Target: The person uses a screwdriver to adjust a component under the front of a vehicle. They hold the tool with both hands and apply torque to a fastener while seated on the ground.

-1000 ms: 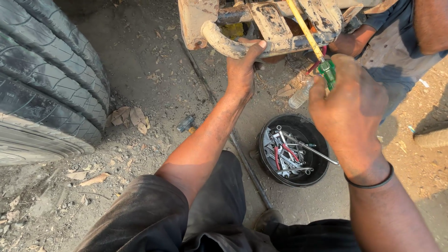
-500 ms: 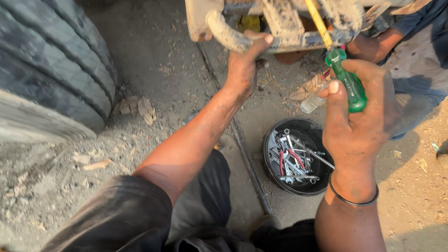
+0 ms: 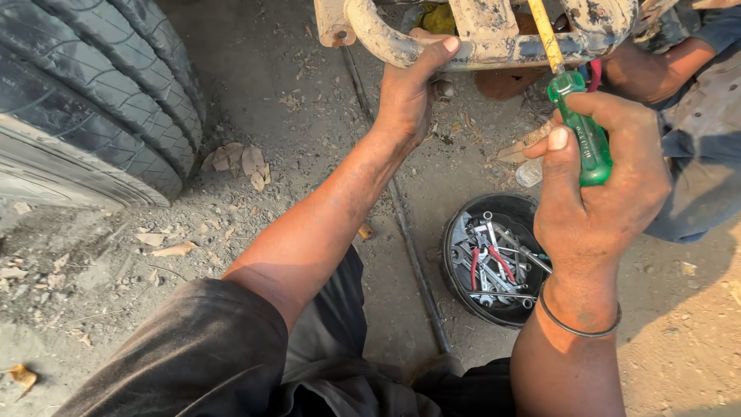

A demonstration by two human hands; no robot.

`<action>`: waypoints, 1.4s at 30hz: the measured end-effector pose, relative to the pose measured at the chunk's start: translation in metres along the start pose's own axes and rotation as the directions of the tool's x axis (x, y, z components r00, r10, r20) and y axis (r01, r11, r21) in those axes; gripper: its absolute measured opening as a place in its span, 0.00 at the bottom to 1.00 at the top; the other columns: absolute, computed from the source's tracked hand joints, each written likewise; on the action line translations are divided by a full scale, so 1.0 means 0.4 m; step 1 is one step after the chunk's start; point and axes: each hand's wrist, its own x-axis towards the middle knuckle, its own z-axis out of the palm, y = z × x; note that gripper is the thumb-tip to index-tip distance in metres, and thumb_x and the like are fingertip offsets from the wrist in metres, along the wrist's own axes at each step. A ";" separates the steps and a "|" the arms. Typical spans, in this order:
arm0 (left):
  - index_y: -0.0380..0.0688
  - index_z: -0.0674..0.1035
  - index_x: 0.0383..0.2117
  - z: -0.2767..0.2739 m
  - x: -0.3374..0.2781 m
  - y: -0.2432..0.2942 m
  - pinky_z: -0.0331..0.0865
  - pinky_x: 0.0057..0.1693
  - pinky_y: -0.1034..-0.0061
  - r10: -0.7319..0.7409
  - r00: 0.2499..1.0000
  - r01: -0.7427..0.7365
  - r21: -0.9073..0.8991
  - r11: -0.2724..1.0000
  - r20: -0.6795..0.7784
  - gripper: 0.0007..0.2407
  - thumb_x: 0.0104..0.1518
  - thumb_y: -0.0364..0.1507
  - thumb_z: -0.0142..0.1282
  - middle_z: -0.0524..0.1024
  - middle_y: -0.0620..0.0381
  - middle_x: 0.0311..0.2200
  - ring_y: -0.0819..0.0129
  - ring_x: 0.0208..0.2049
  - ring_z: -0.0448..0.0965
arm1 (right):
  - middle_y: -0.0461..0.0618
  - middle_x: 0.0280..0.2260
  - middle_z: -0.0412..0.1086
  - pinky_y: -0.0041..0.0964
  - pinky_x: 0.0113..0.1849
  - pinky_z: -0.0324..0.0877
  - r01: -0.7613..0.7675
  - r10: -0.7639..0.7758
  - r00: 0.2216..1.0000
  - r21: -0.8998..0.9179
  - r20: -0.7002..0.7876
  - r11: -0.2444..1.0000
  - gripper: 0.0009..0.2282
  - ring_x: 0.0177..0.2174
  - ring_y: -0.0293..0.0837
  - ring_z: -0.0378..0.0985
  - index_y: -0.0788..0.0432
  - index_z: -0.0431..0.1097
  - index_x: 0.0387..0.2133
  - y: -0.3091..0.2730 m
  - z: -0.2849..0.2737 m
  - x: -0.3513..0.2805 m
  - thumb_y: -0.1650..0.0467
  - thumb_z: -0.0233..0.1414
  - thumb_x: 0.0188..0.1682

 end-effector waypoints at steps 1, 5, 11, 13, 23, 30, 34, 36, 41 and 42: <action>0.41 0.77 0.40 -0.001 0.001 -0.001 0.70 0.38 0.76 0.002 1.000 -0.002 0.010 1.000 0.006 0.13 0.57 0.35 0.64 0.77 0.54 0.36 0.72 0.39 0.75 | 0.56 0.43 0.72 0.30 0.40 0.75 -0.004 0.004 1.000 0.002 -0.002 1.000 0.05 0.37 0.42 0.83 0.68 0.66 0.51 0.005 -0.001 -0.003 0.81 0.49 0.65; 0.40 0.76 0.38 -0.005 0.001 -0.004 0.70 0.38 0.75 0.028 0.999 -0.028 -0.018 0.999 0.028 0.12 0.58 0.35 0.64 0.75 0.54 0.35 0.72 0.39 0.73 | 0.56 0.44 0.71 0.29 0.39 0.76 -0.012 0.012 1.000 0.037 -0.005 0.999 0.05 0.37 0.41 0.83 0.68 0.66 0.50 0.017 0.001 -0.006 0.81 0.49 0.64; 0.39 0.76 0.38 -0.005 0.001 -0.003 0.70 0.39 0.75 0.031 0.999 -0.030 -0.024 0.999 0.029 0.13 0.58 0.35 0.64 0.75 0.51 0.35 0.69 0.36 0.74 | 0.55 0.41 0.71 0.30 0.38 0.75 0.008 -0.008 1.000 -0.004 -0.015 1.000 0.04 0.36 0.41 0.83 0.68 0.67 0.49 0.014 0.004 -0.005 0.80 0.51 0.64; 0.39 0.75 0.38 -0.002 0.002 -0.001 0.71 0.39 0.75 0.021 1.000 -0.020 -0.024 0.999 0.015 0.13 0.58 0.35 0.64 0.75 0.50 0.35 0.69 0.36 0.75 | 0.55 0.41 0.71 0.30 0.38 0.74 0.019 -0.019 1.000 -0.011 -0.015 1.000 0.04 0.35 0.41 0.83 0.67 0.67 0.49 0.010 0.004 -0.002 0.80 0.51 0.64; 0.36 0.74 0.38 -0.003 0.000 -0.004 0.69 0.36 0.74 0.047 0.999 -0.047 -0.004 0.999 0.025 0.15 0.57 0.35 0.64 0.74 0.47 0.34 0.66 0.34 0.75 | 0.55 0.42 0.70 0.30 0.37 0.73 -0.034 0.035 0.999 0.034 -0.012 0.999 0.07 0.35 0.41 0.82 0.66 0.67 0.51 0.008 0.002 0.001 0.78 0.52 0.62; 0.36 0.75 0.38 -0.007 0.002 -0.014 0.70 0.37 0.74 0.060 0.998 -0.060 -0.010 0.998 0.030 0.14 0.59 0.35 0.63 0.74 0.46 0.35 0.66 0.35 0.76 | 0.55 0.40 0.71 0.32 0.39 0.73 0.038 -0.038 0.999 -0.046 -0.010 0.998 0.05 0.35 0.41 0.82 0.67 0.68 0.49 0.015 0.001 -0.006 0.80 0.51 0.63; 0.37 0.76 0.38 -0.010 0.004 -0.016 0.70 0.36 0.74 0.058 0.998 -0.058 -0.005 0.998 0.023 0.14 0.58 0.36 0.63 0.75 0.45 0.35 0.65 0.35 0.75 | 0.55 0.39 0.71 0.32 0.39 0.73 0.041 -0.041 0.999 -0.047 -0.015 0.998 0.05 0.35 0.41 0.82 0.67 0.68 0.49 0.023 0.002 -0.008 0.79 0.51 0.63; 0.37 0.76 0.38 -0.010 0.003 -0.019 0.70 0.37 0.73 0.067 0.997 -0.067 -0.006 0.998 0.028 0.14 0.58 0.36 0.63 0.75 0.46 0.35 0.65 0.37 0.75 | 0.54 0.39 0.71 0.33 0.40 0.72 0.050 -0.051 0.999 -0.063 -0.014 0.997 0.05 0.35 0.41 0.81 0.67 0.68 0.50 0.025 0.003 -0.010 0.78 0.51 0.64; 0.38 0.76 0.37 -0.009 0.004 -0.020 0.69 0.38 0.72 0.070 0.997 -0.070 0.007 0.997 0.020 0.14 0.58 0.36 0.64 0.75 0.47 0.35 0.64 0.38 0.75 | 0.54 0.38 0.71 0.33 0.40 0.72 0.050 -0.051 0.999 -0.064 -0.015 0.997 0.04 0.35 0.41 0.81 0.67 0.68 0.50 0.028 0.004 -0.010 0.77 0.51 0.65; 0.38 0.76 0.37 -0.009 0.003 -0.021 0.69 0.38 0.72 0.070 0.997 -0.070 0.007 0.998 0.020 0.14 0.58 0.36 0.63 0.75 0.47 0.35 0.65 0.38 0.74 | 0.54 0.38 0.71 0.33 0.40 0.72 0.049 -0.050 0.999 -0.065 -0.014 0.997 0.04 0.35 0.41 0.81 0.67 0.68 0.50 0.028 0.003 -0.011 0.77 0.51 0.65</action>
